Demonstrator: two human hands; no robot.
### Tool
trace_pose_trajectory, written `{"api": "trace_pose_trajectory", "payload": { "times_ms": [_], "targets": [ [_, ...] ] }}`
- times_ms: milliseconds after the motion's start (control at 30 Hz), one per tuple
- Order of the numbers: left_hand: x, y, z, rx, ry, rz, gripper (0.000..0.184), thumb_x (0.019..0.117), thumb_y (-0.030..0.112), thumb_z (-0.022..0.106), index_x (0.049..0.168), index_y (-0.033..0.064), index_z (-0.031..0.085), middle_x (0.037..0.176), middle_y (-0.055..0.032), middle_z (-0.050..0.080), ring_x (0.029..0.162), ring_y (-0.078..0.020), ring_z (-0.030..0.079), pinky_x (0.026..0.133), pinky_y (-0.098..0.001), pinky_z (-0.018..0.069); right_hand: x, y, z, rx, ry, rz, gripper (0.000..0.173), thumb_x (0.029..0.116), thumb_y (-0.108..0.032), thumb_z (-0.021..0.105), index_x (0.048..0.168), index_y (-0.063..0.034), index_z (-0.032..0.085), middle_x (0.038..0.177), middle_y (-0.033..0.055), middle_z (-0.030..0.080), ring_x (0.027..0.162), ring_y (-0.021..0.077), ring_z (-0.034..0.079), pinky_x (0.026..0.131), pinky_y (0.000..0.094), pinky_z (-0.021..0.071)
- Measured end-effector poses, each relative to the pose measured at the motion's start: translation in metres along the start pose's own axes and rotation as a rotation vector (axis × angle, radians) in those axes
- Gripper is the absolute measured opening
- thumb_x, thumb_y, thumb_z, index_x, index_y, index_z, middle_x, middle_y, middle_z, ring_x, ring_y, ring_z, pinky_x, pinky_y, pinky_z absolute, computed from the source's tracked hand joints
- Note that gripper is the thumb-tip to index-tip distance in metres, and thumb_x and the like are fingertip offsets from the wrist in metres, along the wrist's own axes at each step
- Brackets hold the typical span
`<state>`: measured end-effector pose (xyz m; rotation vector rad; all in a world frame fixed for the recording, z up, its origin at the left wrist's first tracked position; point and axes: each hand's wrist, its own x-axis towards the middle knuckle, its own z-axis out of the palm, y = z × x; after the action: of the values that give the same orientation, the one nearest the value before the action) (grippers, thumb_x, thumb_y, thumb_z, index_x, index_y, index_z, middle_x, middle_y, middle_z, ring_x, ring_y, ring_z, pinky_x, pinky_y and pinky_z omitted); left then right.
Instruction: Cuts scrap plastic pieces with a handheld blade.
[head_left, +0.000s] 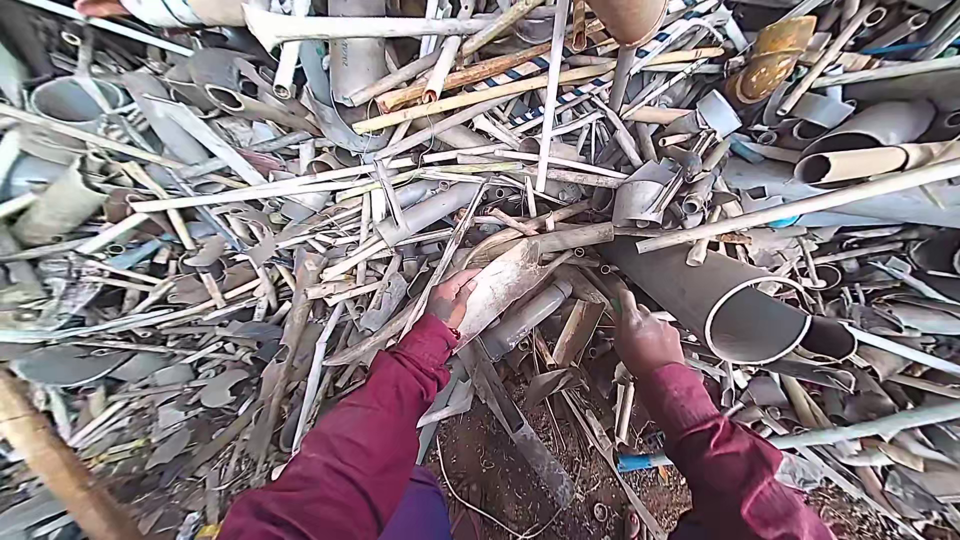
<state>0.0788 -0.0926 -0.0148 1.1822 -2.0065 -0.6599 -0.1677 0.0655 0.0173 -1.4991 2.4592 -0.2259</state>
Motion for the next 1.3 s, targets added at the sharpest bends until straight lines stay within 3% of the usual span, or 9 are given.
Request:
{"api": "trace_pose_trajectory", "payload": {
  "times_ms": [100,200,300,433,667,967,1100,1233,1300],
  "targets": [
    [0.001,0.004,0.009,-0.089,0.175,-0.074,0.035,0.1082,0.005,0.043,0.139,-0.0079,0.054,0.133,-0.0284,0.062,0.127,-0.0355,0.060,0.111,-0.0471,0.0422,-0.015,-0.013,0.005,0.197,0.031,0.013,0.046,0.1115,-0.026,0.042,0.152,-0.0041,0.041,0.126,0.0289,0.065,0.116,0.0478,0.065,0.095,0.0628,0.0485],
    [0.002,0.009,0.020,-0.294,0.282,-0.258,0.041,0.1081,0.000,0.040,0.147,-0.0107,0.037,0.144,-0.0328,0.050,0.136,-0.0349,0.052,0.115,-0.0411,0.0385,-0.031,-0.030,0.015,0.261,-0.198,-0.174,0.044,0.1113,-0.025,0.043,0.149,-0.0020,0.042,0.119,0.0290,0.066,0.113,0.0466,0.065,0.095,0.0615,0.0497],
    [0.003,0.012,0.031,-0.519,0.407,-0.357,0.046,0.1072,-0.003,0.040,0.151,-0.0093,0.029,0.152,-0.0305,0.042,0.139,-0.0287,0.047,0.114,-0.0353,0.0380,-0.034,-0.041,0.027,0.127,-0.457,-0.259,0.046,0.1118,-0.027,0.042,0.152,-0.0049,0.038,0.128,0.0277,0.063,0.121,0.0448,0.062,0.101,0.0599,0.0475],
    [0.006,0.014,0.038,-0.697,0.481,-0.382,0.055,0.1040,-0.010,0.040,0.156,-0.0041,0.022,0.154,-0.0254,0.042,0.135,-0.0247,0.050,0.110,-0.0355,0.0431,-0.032,-0.047,0.034,0.008,-0.440,-0.234,0.053,0.1113,-0.022,0.041,0.160,-0.0068,0.027,0.136,0.0270,0.060,0.125,0.0446,0.060,0.102,0.0587,0.0474],
    [0.002,0.003,0.028,-0.339,0.293,-0.256,0.051,0.1029,-0.006,0.047,0.152,-0.0081,0.036,0.150,-0.0283,0.048,0.140,-0.0316,0.049,0.117,-0.0391,0.0372,-0.022,-0.040,0.027,-0.087,-0.409,-0.307,0.052,0.1114,-0.021,0.041,0.161,-0.0113,0.029,0.138,0.0278,0.058,0.123,0.0470,0.061,0.098,0.0610,0.0481],
    [-0.001,0.012,0.020,-0.292,0.259,-0.292,0.051,0.1034,-0.005,0.049,0.153,-0.0058,0.036,0.150,-0.0270,0.049,0.141,-0.0303,0.049,0.117,-0.0378,0.0366,-0.019,-0.036,0.025,-0.049,-0.456,-0.333,0.052,0.1106,-0.021,0.045,0.161,-0.0142,0.031,0.135,0.0280,0.060,0.125,0.0470,0.059,0.101,0.0624,0.0453],
    [-0.003,0.014,0.019,-0.207,0.198,-0.269,0.048,0.1031,-0.006,0.048,0.150,-0.0065,0.041,0.148,-0.0268,0.051,0.139,-0.0316,0.051,0.117,-0.0399,0.0369,-0.017,-0.034,0.018,-0.107,-0.368,-0.244,0.056,0.1088,-0.014,0.045,0.162,-0.0153,0.027,0.139,0.0271,0.057,0.125,0.0473,0.059,0.099,0.0622,0.0474],
    [-0.003,0.018,0.016,-0.105,0.133,-0.267,0.047,0.1041,-0.002,0.049,0.151,-0.0033,0.043,0.146,-0.0265,0.054,0.138,-0.0333,0.052,0.118,-0.0418,0.0361,-0.014,-0.024,0.021,-0.157,-0.459,-0.355,0.046,0.1099,-0.022,0.047,0.155,-0.0144,0.041,0.131,0.0282,0.063,0.123,0.0477,0.060,0.099,0.0638,0.0455],
    [-0.002,0.014,0.017,-0.168,0.150,-0.254,0.047,0.1039,-0.003,0.049,0.151,-0.0038,0.043,0.146,-0.0249,0.054,0.137,-0.0308,0.053,0.117,-0.0402,0.0377,-0.013,-0.022,0.027,-0.254,-0.484,-0.324,0.045,0.1080,-0.017,0.050,0.152,-0.0127,0.045,0.132,0.0283,0.062,0.123,0.0479,0.060,0.098,0.0634,0.0465]
  ]
}}
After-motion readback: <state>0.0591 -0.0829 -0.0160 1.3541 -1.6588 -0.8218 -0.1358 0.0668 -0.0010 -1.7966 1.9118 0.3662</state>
